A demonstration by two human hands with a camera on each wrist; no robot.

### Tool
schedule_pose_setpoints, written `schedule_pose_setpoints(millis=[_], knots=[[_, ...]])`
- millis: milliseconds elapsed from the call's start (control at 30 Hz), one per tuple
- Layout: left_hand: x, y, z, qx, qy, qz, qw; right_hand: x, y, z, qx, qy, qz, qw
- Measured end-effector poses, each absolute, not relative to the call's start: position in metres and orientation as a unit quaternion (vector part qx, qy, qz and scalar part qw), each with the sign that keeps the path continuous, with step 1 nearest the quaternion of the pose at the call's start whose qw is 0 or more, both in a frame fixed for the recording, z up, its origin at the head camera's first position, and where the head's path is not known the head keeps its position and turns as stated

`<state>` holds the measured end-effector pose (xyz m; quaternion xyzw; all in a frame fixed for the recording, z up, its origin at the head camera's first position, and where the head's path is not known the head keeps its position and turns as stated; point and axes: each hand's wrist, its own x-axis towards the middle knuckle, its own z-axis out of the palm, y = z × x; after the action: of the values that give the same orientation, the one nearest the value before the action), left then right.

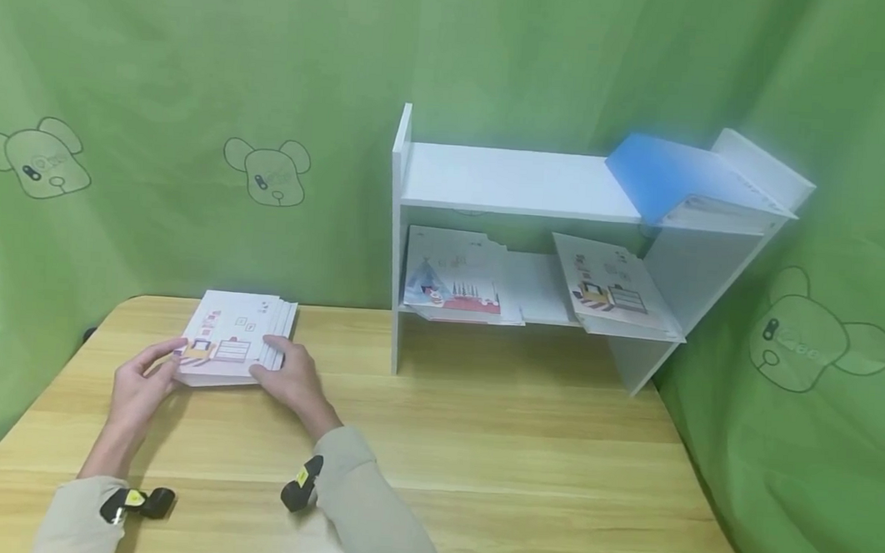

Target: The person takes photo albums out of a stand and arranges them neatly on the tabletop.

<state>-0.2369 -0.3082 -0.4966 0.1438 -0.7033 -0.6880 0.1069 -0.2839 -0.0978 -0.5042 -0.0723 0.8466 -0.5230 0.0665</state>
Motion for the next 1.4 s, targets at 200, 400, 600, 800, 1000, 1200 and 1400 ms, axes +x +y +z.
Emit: schedule_pose_setpoints(millis=[200,400,600,800,1000,1200,1400], knots=[[-0.236,-0.309,-0.496,0.147,-0.716,-0.676,0.091,-0.284,-0.099,-0.505,-0.069,0.848,-0.521,0.068],[-0.233,-0.311,-0.498,0.155,-0.712,-0.681,0.08,-0.283,-0.102,-0.506,-0.073,0.851,-0.516,0.067],[-0.231,-0.313,-0.497,0.163,-0.701,-0.689,0.082,-0.279,-0.108,-0.507,-0.082,0.862,-0.497,0.05],[-0.231,-0.312,-0.499,0.174,-0.712,-0.675,0.087,-0.275,-0.108,-0.505,-0.073,0.87,-0.485,0.05],[-0.233,-0.314,-0.501,0.177,-0.726,-0.659,0.086,-0.275,-0.109,-0.505,-0.088,0.888,-0.451,0.018],[-0.235,-0.315,-0.503,0.179,-0.747,-0.633,0.093,-0.277,-0.109,-0.506,-0.109,0.903,-0.415,-0.004],[-0.237,-0.315,-0.503,0.176,-0.774,-0.602,0.092,-0.279,-0.108,-0.506,-0.112,0.912,-0.395,-0.006]])
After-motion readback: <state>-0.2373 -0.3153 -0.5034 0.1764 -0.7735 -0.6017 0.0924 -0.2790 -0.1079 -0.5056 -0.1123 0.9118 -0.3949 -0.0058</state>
